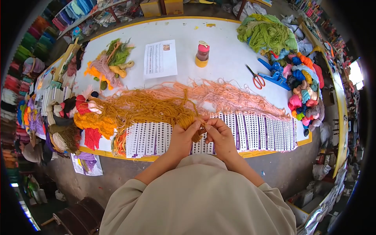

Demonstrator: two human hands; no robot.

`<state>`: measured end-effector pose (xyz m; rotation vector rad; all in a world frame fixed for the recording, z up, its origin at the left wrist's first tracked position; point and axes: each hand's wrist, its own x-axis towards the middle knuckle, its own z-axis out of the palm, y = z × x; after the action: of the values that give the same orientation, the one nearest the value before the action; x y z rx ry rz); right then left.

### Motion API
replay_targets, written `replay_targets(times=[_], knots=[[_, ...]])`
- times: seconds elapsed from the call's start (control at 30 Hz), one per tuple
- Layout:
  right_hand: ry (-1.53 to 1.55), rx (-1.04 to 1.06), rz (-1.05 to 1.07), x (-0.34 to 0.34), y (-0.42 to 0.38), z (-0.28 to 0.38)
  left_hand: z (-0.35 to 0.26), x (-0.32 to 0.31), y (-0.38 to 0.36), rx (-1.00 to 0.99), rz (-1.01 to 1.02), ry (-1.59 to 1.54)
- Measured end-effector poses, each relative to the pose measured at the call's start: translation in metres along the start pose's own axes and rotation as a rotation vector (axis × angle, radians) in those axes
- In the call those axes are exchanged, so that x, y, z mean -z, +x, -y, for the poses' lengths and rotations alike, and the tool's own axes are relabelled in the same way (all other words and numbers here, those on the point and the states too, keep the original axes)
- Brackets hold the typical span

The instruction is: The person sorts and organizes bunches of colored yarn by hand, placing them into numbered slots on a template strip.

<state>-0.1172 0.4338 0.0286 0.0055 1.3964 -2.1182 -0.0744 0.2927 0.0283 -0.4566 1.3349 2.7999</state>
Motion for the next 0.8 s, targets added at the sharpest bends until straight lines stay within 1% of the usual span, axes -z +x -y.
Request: replay_targets(times=[0.1,0.2,0.27,0.4,0.47,0.5,0.57,0.6,0.67,0.7,0.77,0.8], knots=[[-0.003,-0.014,0.012,0.000,0.000,-0.002,0.001,0.002,0.000,0.007,0.000,-0.023],[-0.022,0.021,-0.002,-0.006,-0.003,0.000,0.002,0.004,-0.002,-0.019,0.032,-0.014],[-0.153,0.037,-0.022,-0.011,-0.005,0.003,0.005,0.007,-0.002,0.004,0.063,0.004],[-0.172,0.031,-0.019,-0.010,-0.004,0.003,0.002,0.006,-0.003,0.023,0.063,-0.053],[0.108,-0.085,-0.041,-0.002,-0.002,0.000,-0.001,0.004,-0.004,0.055,0.048,-0.159],[0.108,-0.085,-0.040,0.001,-0.002,0.000,-0.002,0.006,-0.004,0.055,0.046,-0.159],[0.181,-0.065,-0.020,0.006,0.000,0.002,-0.005,0.008,-0.003,0.134,0.028,-0.187],[0.181,-0.065,-0.021,0.005,-0.001,0.002,-0.004,0.008,-0.003,0.134,0.028,-0.187],[0.002,-0.083,-0.032,0.002,-0.003,0.005,-0.003,0.006,-0.004,0.125,0.043,-0.213],[0.002,-0.083,-0.032,0.001,-0.003,0.005,-0.001,0.007,-0.003,0.125,0.043,-0.214],[-0.254,-0.042,-0.001,-0.001,-0.004,0.005,0.003,0.009,-0.002,0.100,0.104,-0.149],[-0.254,-0.043,0.000,0.000,-0.004,0.003,0.004,0.009,-0.002,0.100,0.103,-0.149]])
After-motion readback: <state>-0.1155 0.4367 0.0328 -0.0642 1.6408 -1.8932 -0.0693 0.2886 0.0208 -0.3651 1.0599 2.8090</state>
